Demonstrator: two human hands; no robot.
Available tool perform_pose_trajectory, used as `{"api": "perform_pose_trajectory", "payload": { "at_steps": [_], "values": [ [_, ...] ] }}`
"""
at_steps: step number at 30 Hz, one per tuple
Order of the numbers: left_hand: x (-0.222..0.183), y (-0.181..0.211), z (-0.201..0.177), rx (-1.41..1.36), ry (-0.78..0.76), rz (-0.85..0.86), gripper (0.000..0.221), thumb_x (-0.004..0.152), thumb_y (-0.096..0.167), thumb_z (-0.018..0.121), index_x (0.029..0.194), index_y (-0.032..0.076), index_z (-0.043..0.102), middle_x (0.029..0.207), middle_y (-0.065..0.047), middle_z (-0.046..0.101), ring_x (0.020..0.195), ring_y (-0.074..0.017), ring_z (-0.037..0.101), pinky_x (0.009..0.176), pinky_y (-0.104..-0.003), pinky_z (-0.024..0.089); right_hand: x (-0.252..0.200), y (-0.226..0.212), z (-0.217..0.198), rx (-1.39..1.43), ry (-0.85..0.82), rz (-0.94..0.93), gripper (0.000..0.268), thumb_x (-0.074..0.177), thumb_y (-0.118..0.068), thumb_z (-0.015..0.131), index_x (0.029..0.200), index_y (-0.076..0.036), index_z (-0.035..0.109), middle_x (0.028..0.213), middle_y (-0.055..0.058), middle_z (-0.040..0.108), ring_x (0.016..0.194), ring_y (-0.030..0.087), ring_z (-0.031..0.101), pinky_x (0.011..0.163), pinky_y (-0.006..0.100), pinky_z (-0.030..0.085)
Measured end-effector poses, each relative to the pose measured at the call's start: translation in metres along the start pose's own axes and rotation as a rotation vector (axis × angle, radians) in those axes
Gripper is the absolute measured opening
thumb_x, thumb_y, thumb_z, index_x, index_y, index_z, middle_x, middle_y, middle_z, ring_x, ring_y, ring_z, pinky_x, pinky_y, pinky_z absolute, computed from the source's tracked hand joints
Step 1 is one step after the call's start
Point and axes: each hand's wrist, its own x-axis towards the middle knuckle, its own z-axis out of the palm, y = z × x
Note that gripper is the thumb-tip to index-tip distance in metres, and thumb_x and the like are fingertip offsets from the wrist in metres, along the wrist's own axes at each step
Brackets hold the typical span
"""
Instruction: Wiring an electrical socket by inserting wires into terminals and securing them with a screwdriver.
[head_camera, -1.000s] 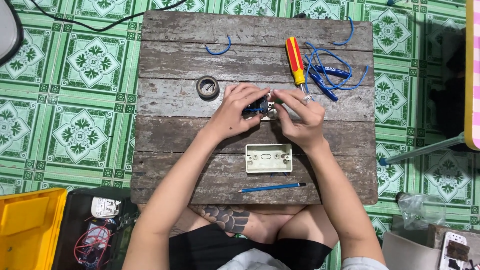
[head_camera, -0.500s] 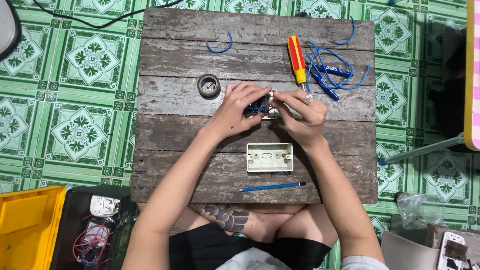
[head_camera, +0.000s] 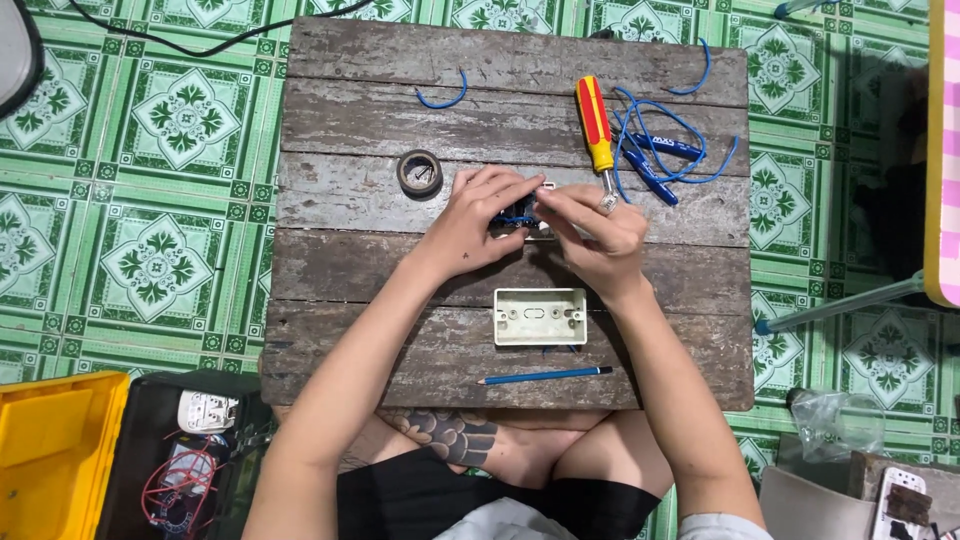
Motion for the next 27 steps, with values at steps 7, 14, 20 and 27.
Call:
{"api": "perform_pose_trajectory", "payload": {
  "at_steps": [7, 14, 20, 27],
  "values": [
    [0.0, 0.001, 0.0, 0.019, 0.003, 0.001, 0.066, 0.076, 0.019, 0.079, 0.14, 0.015, 0.061, 0.117, -0.003, 0.07, 0.123, -0.0233, 0.06, 0.105, -0.042, 0.033, 0.001, 0.0, -0.005, -0.044, 0.041, 0.037, 0.015, 0.087, 0.008, 0.085, 0.1, 0.0, 0.081, 0.082, 0.013, 0.076, 0.068, 0.03, 0.074, 0.065, 0.037, 0.059],
    [0.0, 0.0, 0.001, 0.029, -0.002, 0.002, 0.066, 0.076, 0.02, 0.08, 0.14, 0.014, 0.062, 0.118, -0.004, 0.071, 0.123, -0.0236, 0.06, 0.105, -0.042, 0.034, 0.009, -0.01, -0.001, 0.012, 0.028, 0.023, 0.021, 0.086, 0.013, 0.08, 0.106, 0.006, 0.079, 0.083, 0.017, 0.077, 0.073, 0.034, 0.075, 0.069, 0.042, 0.061],
    [0.0, 0.002, -0.002, 0.024, -0.011, -0.01, 0.068, 0.077, 0.018, 0.08, 0.142, 0.015, 0.061, 0.119, -0.004, 0.071, 0.123, -0.0237, 0.06, 0.105, -0.043, 0.033, 0.004, -0.002, -0.004, 0.03, 0.031, 0.035, 0.019, 0.086, 0.015, 0.081, 0.102, 0.006, 0.078, 0.084, 0.016, 0.077, 0.074, 0.033, 0.075, 0.069, 0.04, 0.06],
    [0.001, 0.002, -0.002, 0.028, -0.017, -0.002, 0.068, 0.077, 0.02, 0.079, 0.143, 0.016, 0.06, 0.118, -0.003, 0.071, 0.124, -0.0232, 0.059, 0.106, -0.043, 0.034, 0.006, -0.002, -0.008, -0.006, 0.048, 0.012, 0.02, 0.087, 0.013, 0.081, 0.106, 0.007, 0.078, 0.084, 0.018, 0.076, 0.073, 0.034, 0.075, 0.066, 0.04, 0.06]
  ]
}}
